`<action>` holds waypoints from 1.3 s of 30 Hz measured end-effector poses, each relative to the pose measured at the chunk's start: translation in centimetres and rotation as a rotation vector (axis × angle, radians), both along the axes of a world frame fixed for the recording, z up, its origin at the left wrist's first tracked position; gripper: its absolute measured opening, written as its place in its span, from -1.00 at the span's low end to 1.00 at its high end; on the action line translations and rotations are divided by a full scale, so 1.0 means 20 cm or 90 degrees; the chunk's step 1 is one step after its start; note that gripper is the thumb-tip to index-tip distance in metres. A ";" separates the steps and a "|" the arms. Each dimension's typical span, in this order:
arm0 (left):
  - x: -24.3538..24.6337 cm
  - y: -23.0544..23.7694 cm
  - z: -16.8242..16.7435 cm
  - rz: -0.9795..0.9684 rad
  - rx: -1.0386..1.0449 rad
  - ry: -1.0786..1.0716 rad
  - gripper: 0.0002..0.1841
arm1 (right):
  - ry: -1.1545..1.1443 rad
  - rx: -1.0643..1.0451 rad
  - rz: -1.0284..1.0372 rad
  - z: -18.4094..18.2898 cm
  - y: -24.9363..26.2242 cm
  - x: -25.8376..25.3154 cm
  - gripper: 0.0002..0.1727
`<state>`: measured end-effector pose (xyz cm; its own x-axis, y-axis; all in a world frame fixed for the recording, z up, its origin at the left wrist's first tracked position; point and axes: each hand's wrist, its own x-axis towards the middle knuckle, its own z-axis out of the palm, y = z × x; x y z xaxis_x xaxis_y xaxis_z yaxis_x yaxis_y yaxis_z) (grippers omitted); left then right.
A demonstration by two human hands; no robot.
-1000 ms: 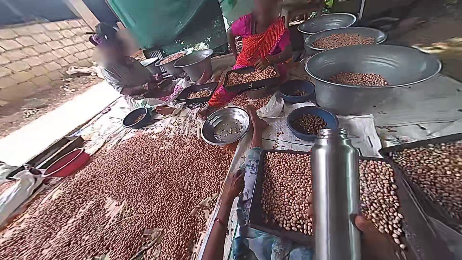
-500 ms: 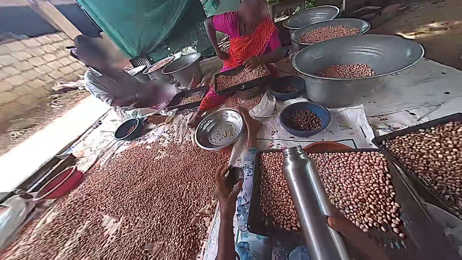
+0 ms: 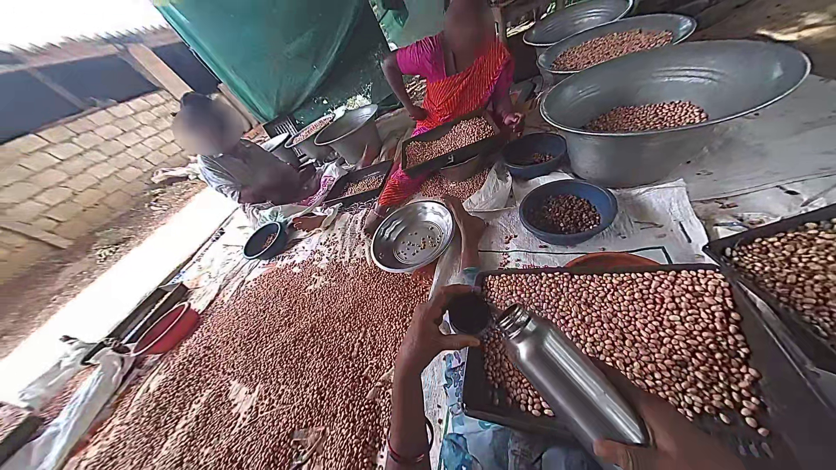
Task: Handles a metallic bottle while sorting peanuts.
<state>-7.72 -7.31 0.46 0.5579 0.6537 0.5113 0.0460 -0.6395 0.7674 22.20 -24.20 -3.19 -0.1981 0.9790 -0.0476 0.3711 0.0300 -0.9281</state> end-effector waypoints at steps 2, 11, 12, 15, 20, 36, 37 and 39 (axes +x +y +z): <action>-0.01 -0.02 0.08 0.069 0.052 0.151 -0.28 | -0.029 0.032 -0.006 0.02 -0.02 0.02 0.19; 0.05 -0.04 0.09 -0.093 0.008 0.197 -0.16 | -0.057 0.013 0.090 -0.01 -0.01 0.01 0.13; 0.05 -0.04 0.05 -0.107 -0.002 0.169 -0.09 | -0.052 0.010 0.099 -0.01 -0.02 0.01 0.12; 0.11 -0.09 -0.09 -0.095 -0.019 0.017 -0.04 | -0.035 0.017 0.097 -0.03 -0.04 0.00 0.15; 0.32 -0.22 -0.24 -0.009 -0.073 -0.214 -0.23 | -0.041 0.030 0.070 -0.03 -0.05 -0.02 0.21; 0.45 -0.20 -0.11 -0.144 -0.282 -0.367 0.06 | 0.735 -0.287 0.115 -0.22 -0.07 -0.02 -0.70; 0.39 -0.19 -0.09 -0.111 -0.247 -0.315 0.08 | 0.689 -0.267 0.051 -0.17 -0.07 0.00 -0.81; 0.32 -0.22 -0.04 -0.018 -0.244 -0.279 0.14 | 0.678 -0.277 0.054 -0.14 -0.07 0.03 -0.63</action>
